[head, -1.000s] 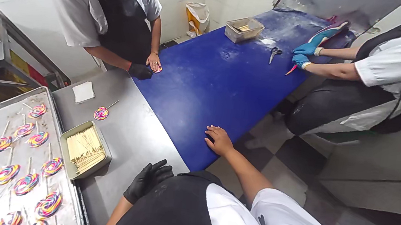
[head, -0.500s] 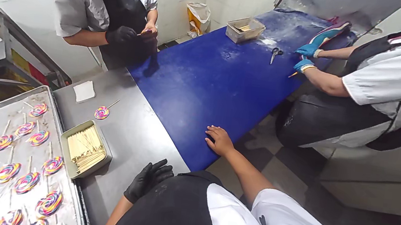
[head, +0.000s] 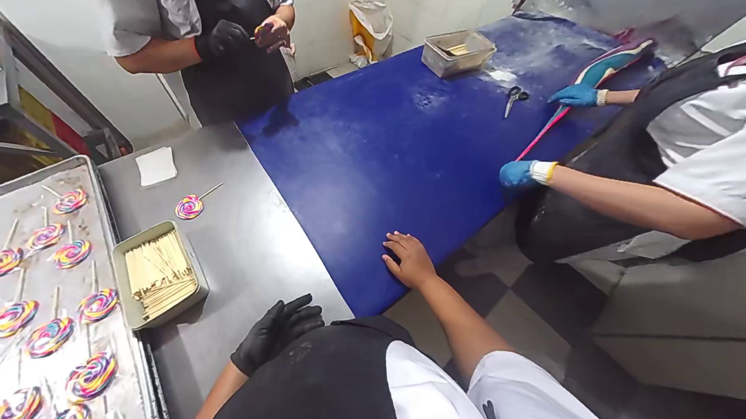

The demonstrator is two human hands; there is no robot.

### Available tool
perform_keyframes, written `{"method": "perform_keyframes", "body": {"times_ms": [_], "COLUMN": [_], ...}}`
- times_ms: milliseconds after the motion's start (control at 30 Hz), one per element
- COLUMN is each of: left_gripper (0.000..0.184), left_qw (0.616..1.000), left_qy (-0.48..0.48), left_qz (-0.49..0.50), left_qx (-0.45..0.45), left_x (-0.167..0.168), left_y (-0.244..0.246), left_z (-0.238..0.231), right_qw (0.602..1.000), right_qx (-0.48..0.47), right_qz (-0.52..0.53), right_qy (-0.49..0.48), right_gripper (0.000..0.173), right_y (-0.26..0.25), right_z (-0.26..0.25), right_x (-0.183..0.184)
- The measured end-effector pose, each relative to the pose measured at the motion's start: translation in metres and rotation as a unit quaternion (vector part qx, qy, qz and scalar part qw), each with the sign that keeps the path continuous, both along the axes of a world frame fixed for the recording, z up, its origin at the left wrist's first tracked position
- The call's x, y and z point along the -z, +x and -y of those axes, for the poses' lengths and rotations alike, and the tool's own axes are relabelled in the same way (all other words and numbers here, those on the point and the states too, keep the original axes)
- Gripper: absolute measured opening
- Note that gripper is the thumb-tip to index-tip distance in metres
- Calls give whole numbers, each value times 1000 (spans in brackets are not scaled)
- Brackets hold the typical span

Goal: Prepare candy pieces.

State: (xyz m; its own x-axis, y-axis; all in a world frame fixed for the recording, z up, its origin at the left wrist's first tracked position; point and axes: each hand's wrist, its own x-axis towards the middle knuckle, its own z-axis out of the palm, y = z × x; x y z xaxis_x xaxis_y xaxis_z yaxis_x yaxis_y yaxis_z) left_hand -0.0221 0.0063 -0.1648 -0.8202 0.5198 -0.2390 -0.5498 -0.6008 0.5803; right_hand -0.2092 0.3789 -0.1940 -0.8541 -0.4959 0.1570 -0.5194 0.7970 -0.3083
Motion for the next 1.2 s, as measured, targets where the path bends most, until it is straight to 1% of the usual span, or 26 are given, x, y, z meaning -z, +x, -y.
{"method": "perform_keyframes", "body": {"times_ms": [267, 533, 700, 867, 1200], "left_gripper": [84, 88, 90, 85, 84], "left_qw": [1000, 1000, 1000, 1000, 1000], "left_qy": [2, 11, 11, 6, 9], "left_qz": [-4, 7, 3, 0, 5], "left_qx": [2, -5, -2, -4, -3], "left_x": [5, 5, 6, 7, 7], "left_y": [0, 1, 1, 1, 1], "left_z": [1, 0, 1, 0, 0], "right_qw": [1000, 1000, 1000, 1000, 1000], "right_qx": [0, -3, 2, 0, -1], "right_qz": [7, -6, 7, 1, 4], "right_qy": [6, -2, 6, -3, 0], "right_gripper": [49, 48, 48, 49, 49], "right_y": [0, 0, 1, 0, 0], "right_z": [1, -1, 0, 0, 0], "right_x": [-2, 1, -1, 0, 0]}}
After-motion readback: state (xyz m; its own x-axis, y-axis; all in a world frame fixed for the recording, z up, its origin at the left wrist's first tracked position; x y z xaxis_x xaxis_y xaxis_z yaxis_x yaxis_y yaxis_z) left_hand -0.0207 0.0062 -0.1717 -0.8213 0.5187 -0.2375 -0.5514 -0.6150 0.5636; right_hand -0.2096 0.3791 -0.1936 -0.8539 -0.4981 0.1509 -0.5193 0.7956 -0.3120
